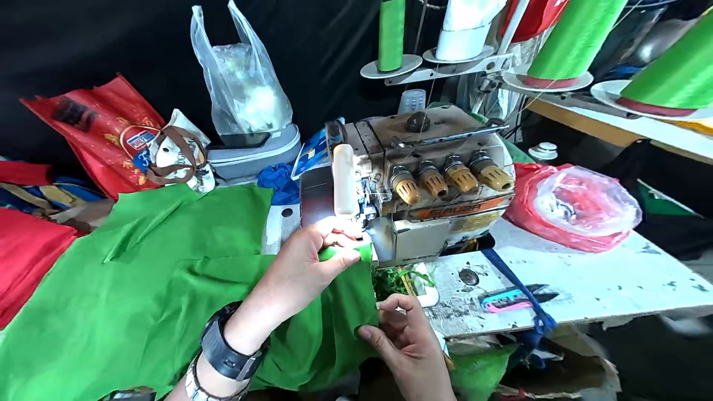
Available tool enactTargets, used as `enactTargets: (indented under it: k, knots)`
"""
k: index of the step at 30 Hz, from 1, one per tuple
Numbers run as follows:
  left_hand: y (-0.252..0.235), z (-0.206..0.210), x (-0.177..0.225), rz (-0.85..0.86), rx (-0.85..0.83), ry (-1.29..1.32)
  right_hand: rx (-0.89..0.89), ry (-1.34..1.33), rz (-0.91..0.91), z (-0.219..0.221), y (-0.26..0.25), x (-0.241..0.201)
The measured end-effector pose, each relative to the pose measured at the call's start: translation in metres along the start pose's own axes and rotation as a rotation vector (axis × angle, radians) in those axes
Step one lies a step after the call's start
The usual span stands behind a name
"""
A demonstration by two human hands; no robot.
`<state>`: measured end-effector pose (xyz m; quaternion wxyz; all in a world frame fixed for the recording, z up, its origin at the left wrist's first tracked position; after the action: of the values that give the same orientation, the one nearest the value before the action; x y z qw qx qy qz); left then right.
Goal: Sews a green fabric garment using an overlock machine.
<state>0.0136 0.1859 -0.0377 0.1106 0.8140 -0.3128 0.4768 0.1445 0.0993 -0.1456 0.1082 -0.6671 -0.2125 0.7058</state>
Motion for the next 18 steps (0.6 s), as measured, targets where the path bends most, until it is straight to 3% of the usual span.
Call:
enactTargets:
  k: [8,18]
  knots:
    - [0.0051,-0.0061,0.0034,0.062,0.108,0.018,-0.078,0.101,0.043,0.0026,0.0039,-0.0043]
    - [0.0054,-0.0059,0.0015,0.039,0.082,0.162,-0.088,0.090,0.041,0.0030,0.0103,-0.0103]
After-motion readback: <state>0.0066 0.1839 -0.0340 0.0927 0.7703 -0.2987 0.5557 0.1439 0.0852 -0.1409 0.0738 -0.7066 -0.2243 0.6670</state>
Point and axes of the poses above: each hand's wrist, its own y-axis away from the middle knuckle, its own z-axis out of the palm, x = y × z, the point moved 8 cm from there along -y, towards the middle knuckle, and after that the axes turned 13 degrees about -x, right-handed, at the moved point
